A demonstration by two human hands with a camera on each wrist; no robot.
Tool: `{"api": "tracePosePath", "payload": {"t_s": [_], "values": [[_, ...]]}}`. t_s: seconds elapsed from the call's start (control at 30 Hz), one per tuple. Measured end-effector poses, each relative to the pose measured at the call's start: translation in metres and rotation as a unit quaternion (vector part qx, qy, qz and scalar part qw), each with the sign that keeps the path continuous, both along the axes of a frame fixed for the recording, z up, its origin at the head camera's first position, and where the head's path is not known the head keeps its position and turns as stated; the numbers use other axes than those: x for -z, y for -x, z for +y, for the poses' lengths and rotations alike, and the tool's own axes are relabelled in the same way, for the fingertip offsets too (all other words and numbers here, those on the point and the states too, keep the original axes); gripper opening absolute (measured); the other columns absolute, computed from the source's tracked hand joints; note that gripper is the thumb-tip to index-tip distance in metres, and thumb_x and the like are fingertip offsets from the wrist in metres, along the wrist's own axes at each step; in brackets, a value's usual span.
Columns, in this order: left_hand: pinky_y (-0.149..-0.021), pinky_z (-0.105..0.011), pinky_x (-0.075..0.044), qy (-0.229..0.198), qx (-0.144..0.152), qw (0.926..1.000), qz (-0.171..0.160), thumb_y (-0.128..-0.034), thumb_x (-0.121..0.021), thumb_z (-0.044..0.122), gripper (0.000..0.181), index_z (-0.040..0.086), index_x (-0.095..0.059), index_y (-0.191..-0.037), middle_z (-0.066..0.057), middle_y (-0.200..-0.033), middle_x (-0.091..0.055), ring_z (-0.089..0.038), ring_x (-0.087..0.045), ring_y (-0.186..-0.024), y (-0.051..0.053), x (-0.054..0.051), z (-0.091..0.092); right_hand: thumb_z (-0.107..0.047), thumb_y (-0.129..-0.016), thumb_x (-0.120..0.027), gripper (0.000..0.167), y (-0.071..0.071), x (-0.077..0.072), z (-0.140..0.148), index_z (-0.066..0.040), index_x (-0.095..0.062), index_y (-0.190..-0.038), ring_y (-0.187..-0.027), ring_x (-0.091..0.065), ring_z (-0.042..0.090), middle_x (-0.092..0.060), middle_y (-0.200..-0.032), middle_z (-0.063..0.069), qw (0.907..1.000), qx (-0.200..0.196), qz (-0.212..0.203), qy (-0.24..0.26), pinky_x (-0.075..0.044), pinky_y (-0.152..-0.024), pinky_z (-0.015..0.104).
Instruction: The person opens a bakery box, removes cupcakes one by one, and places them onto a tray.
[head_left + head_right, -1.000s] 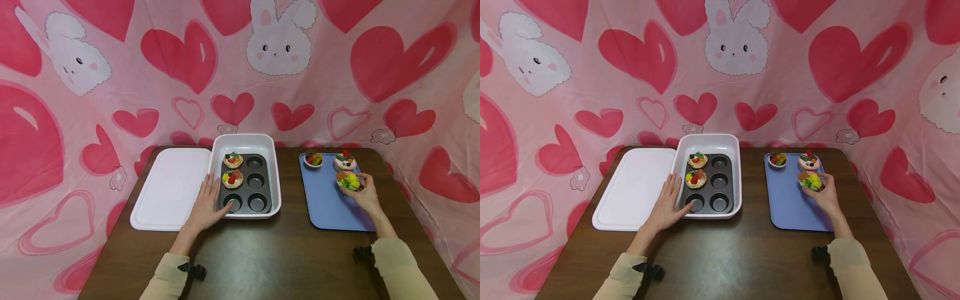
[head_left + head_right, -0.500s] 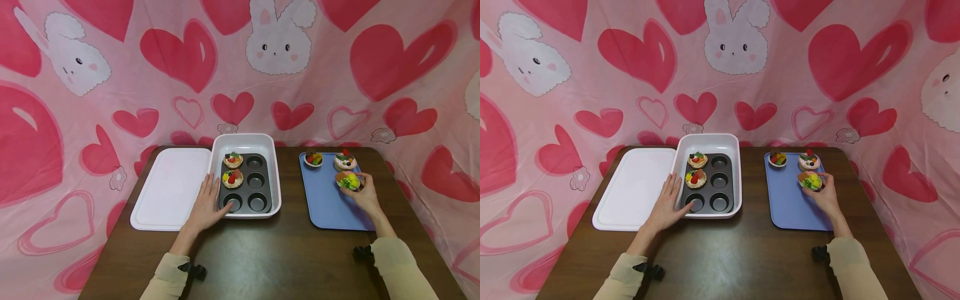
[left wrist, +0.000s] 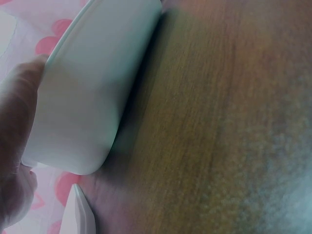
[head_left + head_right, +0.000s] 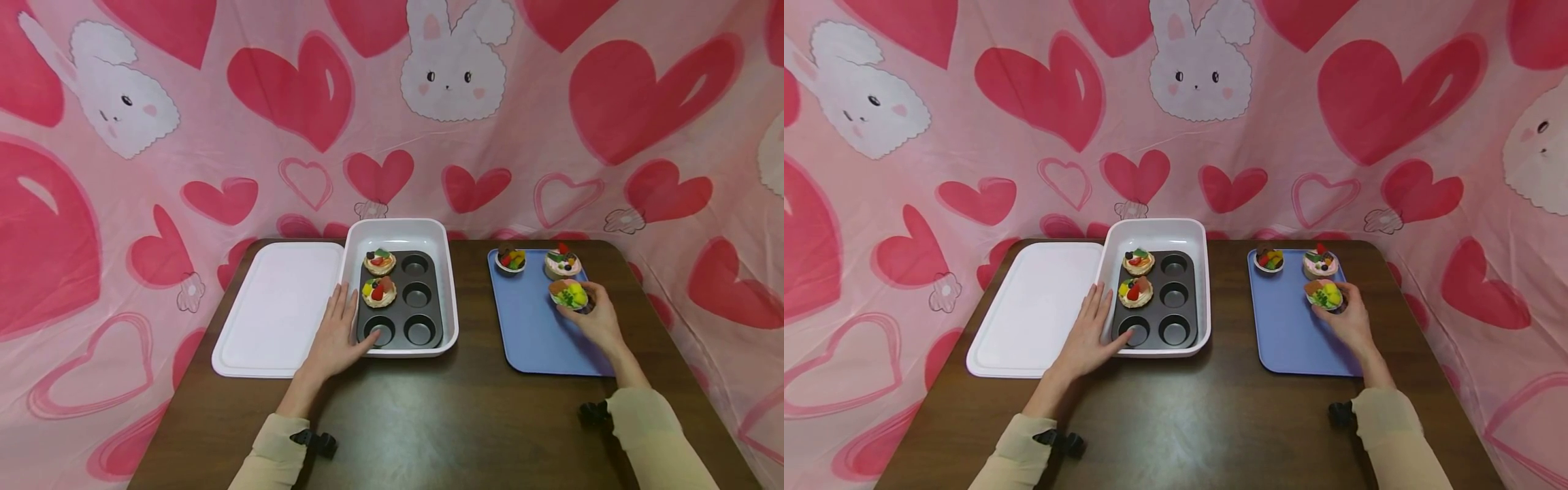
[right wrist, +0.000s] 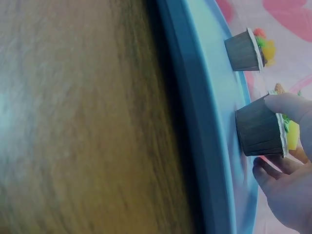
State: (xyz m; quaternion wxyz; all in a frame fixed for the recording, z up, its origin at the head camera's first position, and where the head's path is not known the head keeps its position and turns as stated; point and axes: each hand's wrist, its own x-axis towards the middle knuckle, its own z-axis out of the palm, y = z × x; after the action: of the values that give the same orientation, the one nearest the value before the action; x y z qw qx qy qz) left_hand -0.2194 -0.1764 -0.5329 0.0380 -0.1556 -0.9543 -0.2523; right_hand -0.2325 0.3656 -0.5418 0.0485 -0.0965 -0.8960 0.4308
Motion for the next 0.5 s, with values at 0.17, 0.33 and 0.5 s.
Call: {"api": "tracePosePath", "payload": {"t_s": [0.17,0.33,0.5], "values": [[-0.135,-0.066,-0.026,0.0,0.001,1.0,0.001,-0.0946,-0.069,0.062,0.104,0.003,-0.031,-0.172,-0.017,-0.187,-0.011,-0.042,-0.011,-0.174,0.0002,0.0002,-0.0005,-0.015,-0.101,-0.078,0.077,-0.0028,0.001,0.0029,0.02,-0.036,-0.155,-0.143,-0.043,0.067,-0.042,-0.154,0.05,0.9966,-0.028,0.036,-0.069,-0.036,-0.117,0.081],[-0.135,-0.066,-0.025,-0.001,0.001,1.0,0.0,-0.0947,-0.069,0.063,0.105,0.003,-0.031,-0.173,-0.017,-0.186,-0.012,-0.042,-0.01,-0.174,-0.0002,-0.0004,-0.0001,-0.027,-0.105,-0.074,0.077,-0.0057,0.0015,0.0048,0.02,-0.038,-0.155,-0.147,-0.037,0.069,-0.039,-0.156,0.05,0.982,-0.057,0.065,-0.168,-0.03,-0.121,0.084],[-0.135,-0.066,-0.026,-0.001,0.002,1.0,0.004,-0.0945,-0.069,0.062,0.104,0.003,-0.032,-0.172,-0.018,-0.186,-0.013,-0.042,-0.011,-0.174,0.0008,0.0005,-0.0003,-0.04,-0.109,-0.067,0.082,-0.0079,0.0029,0.0066,0.019,-0.037,-0.157,-0.152,-0.032,0.067,-0.037,-0.158,0.048,0.9683,-0.062,0.063,-0.234,-0.021,-0.13,0.078]]}}
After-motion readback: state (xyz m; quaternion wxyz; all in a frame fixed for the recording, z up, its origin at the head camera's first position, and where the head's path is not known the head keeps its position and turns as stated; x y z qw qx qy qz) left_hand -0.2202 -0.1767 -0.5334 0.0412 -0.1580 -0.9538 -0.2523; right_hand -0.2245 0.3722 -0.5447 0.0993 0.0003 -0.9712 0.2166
